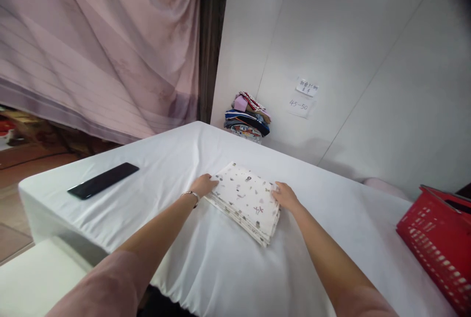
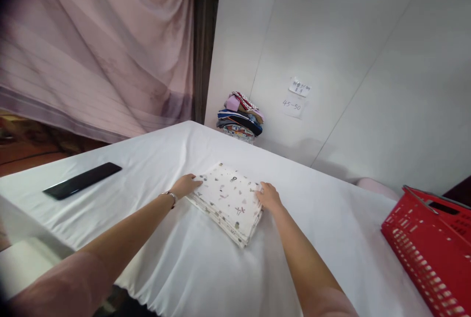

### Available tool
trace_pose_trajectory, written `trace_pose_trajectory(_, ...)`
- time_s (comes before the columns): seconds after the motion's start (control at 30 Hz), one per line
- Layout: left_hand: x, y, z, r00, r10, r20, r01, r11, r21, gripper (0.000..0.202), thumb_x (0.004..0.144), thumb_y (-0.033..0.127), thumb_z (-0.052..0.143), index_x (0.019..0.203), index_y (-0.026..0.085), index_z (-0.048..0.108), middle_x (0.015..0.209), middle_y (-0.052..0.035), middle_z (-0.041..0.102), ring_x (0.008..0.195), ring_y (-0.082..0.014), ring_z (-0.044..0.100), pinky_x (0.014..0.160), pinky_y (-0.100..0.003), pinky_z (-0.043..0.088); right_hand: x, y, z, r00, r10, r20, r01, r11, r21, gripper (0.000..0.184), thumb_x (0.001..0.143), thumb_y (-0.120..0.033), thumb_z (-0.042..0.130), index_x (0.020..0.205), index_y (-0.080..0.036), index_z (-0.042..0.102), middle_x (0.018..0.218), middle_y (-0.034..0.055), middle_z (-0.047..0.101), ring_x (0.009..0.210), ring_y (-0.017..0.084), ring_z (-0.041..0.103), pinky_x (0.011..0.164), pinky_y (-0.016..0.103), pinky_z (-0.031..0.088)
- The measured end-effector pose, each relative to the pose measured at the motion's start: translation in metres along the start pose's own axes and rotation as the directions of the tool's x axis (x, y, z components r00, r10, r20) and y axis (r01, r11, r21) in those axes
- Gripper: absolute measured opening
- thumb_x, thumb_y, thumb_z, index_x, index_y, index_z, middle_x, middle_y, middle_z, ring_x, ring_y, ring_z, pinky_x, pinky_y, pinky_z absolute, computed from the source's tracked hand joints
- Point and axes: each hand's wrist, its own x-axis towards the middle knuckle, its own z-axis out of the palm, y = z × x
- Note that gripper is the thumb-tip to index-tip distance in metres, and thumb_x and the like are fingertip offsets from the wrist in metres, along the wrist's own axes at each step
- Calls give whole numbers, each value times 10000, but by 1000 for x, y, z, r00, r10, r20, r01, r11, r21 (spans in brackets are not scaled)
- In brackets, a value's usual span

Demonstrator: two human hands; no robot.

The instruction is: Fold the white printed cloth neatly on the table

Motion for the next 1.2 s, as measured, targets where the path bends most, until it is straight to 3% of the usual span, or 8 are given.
trace_pose_trajectory(0.13,3,2,-2,998,56,-4,-56,998,40,402,705,404,518,1042,197,592,1033,-81,647,907,-235,610,686,-278,453,26,5,2,992,20,124,-26,999,41,651,734,-431,561,1308,-163,411,1297,103,479,1165,229,461,920,285,353)
trace_pose_trajectory(0.3,34,26,-10,979,201,-20,-199,976,91,414,732,387,520,1108,220,567,1087,-68,629,984,-235,575,783,-292,434,9,17,2,974,36,224,-65,990,121,554,679,-487,591,1125,-160,562,1127,99,599,1011,248,555,800,285,402)
trace_pose_trajectory(0.5,90,91,-3,894,447,15,-446,888,112,334,711,323,595,1040,269,607,1139,-6,606,1111,-212,482,978,-298,305,-45,15,20,982,171,85,-182,972,148,374,791,-503,429,889,-184,596,834,61,649,767,198,589,658,265,393)
trace_pose_trajectory(0.63,98,94,15,899,438,-9,-435,895,104,395,714,300,610,1102,227,579,1170,-49,581,1133,-239,453,977,-330,314,-62,7,22,982,179,65,-187,967,172,487,815,-545,374,1065,-173,563,813,71,638,786,213,591,667,280,397)
trace_pose_trajectory(0.73,85,68,19,907,415,-69,-410,909,81,399,772,317,549,1153,199,542,1237,-62,522,1158,-224,431,983,-304,315,-65,6,20,975,216,50,-221,954,202,628,815,-569,363,1313,-186,374,823,64,635,849,225,594,691,290,407)
trace_pose_trajectory(0.9,36,22,5,958,242,-152,-259,960,-107,383,806,386,494,1123,178,551,1089,-68,592,893,-170,581,802,-257,434,-66,2,21,975,212,65,-220,959,178,618,821,-562,350,1342,-231,333,988,73,628,945,230,572,758,310,400)
trace_pose_trajectory(1.1,-46,4,1,982,187,-24,-186,945,-270,254,759,378,517,926,227,633,797,12,650,664,-129,580,634,-231,429,-83,-7,22,974,184,135,-208,957,202,640,816,-574,356,1338,-204,335,1083,93,599,991,232,555,785,321,401)
trace_pose_trajectory(1.2,-80,-1,2,976,214,40,-190,927,-323,240,752,402,509,850,231,645,659,28,626,577,-123,551,544,-227,398,-96,-8,20,988,145,54,-151,978,141,593,829,-565,342,1288,-196,409,1093,103,584,1011,249,533,814,349,399)
